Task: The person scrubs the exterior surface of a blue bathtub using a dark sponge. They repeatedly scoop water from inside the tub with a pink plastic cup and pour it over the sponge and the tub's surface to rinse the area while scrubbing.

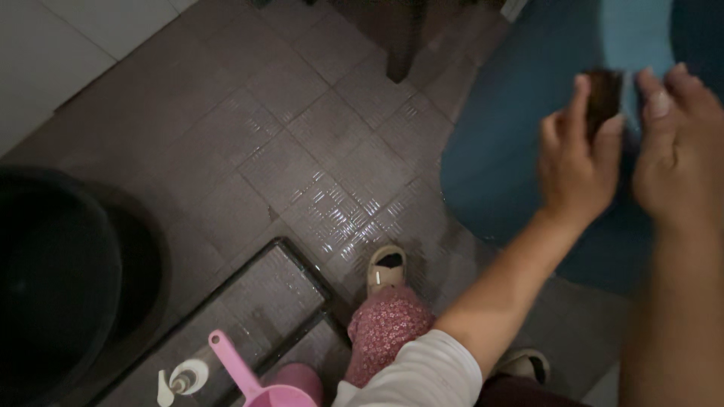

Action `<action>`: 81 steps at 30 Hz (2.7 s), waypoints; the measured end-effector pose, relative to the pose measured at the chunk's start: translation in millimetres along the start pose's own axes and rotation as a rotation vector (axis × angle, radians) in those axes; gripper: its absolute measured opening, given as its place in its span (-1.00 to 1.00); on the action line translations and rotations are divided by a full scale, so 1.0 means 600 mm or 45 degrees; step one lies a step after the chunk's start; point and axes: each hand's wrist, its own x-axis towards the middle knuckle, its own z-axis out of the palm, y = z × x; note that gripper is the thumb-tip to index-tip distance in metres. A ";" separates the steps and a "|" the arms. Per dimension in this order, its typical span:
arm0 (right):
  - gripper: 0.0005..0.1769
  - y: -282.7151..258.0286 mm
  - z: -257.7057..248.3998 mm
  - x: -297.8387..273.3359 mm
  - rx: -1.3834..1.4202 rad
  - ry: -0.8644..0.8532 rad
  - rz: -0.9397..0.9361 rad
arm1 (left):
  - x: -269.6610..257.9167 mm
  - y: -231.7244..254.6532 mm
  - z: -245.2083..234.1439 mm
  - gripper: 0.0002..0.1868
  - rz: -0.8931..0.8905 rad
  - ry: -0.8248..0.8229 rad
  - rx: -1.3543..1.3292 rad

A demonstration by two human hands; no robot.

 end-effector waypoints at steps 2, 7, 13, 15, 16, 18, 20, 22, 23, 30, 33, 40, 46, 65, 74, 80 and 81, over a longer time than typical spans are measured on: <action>-0.33 0.001 -0.002 -0.002 0.003 -0.006 0.089 | -0.017 -0.021 0.002 -0.41 0.000 0.026 -0.014; -0.18 0.033 0.006 -0.002 0.415 0.043 0.176 | -0.128 -0.032 0.011 -0.39 0.082 0.011 -0.021; 0.03 0.039 -0.006 -0.019 0.714 0.054 0.436 | -0.129 -0.020 0.017 -0.36 0.040 -0.005 -0.013; 0.06 0.039 -0.010 -0.011 0.741 0.050 0.471 | -0.074 -0.020 0.014 -0.35 -0.004 0.018 -0.010; 0.05 0.038 -0.009 -0.007 0.800 0.042 0.466 | -0.040 -0.024 0.011 -0.33 -0.030 0.024 -0.009; 0.03 0.036 -0.010 -0.005 0.879 0.032 0.480 | 0.034 -0.037 0.004 -0.26 -0.071 -0.048 0.121; 0.01 0.030 -0.010 -0.008 0.920 0.028 0.518 | 0.097 -0.047 0.002 -0.30 0.017 -0.023 0.197; -0.01 0.027 -0.009 -0.007 0.852 0.070 0.543 | 0.108 -0.046 0.000 -0.33 0.068 0.005 0.233; -0.01 0.027 -0.008 -0.006 0.819 0.092 0.555 | 0.103 -0.043 0.000 -0.34 0.075 0.021 0.232; -0.09 0.027 -0.011 -0.005 0.894 0.068 0.574 | -0.062 -0.011 0.008 -0.31 0.046 -0.033 0.078; -0.13 0.012 -0.022 0.009 0.921 0.023 0.673 | -0.144 0.008 0.016 -0.28 0.090 -0.097 0.045; -0.16 0.033 -0.015 0.002 0.808 -0.027 0.508 | -0.103 0.023 0.020 -0.32 0.133 0.039 0.107; -0.21 0.062 0.009 0.006 0.994 -0.041 0.506 | 0.064 0.011 0.001 -0.31 -0.023 0.001 0.247; -0.29 0.143 0.044 -0.027 1.474 0.427 0.426 | 0.019 0.049 -0.019 -0.39 0.305 -0.039 0.577; -0.67 0.047 0.024 -0.043 -0.203 0.009 -0.124 | -0.006 -0.118 0.015 -0.37 -0.211 0.195 0.332; -0.64 0.113 0.085 -0.080 0.081 -0.044 -0.167 | -0.094 -0.335 0.026 -0.38 -0.716 0.232 0.440; -0.65 0.128 0.099 -0.088 0.014 -0.088 -0.141 | -0.101 -0.358 0.024 -0.37 -0.832 0.170 0.435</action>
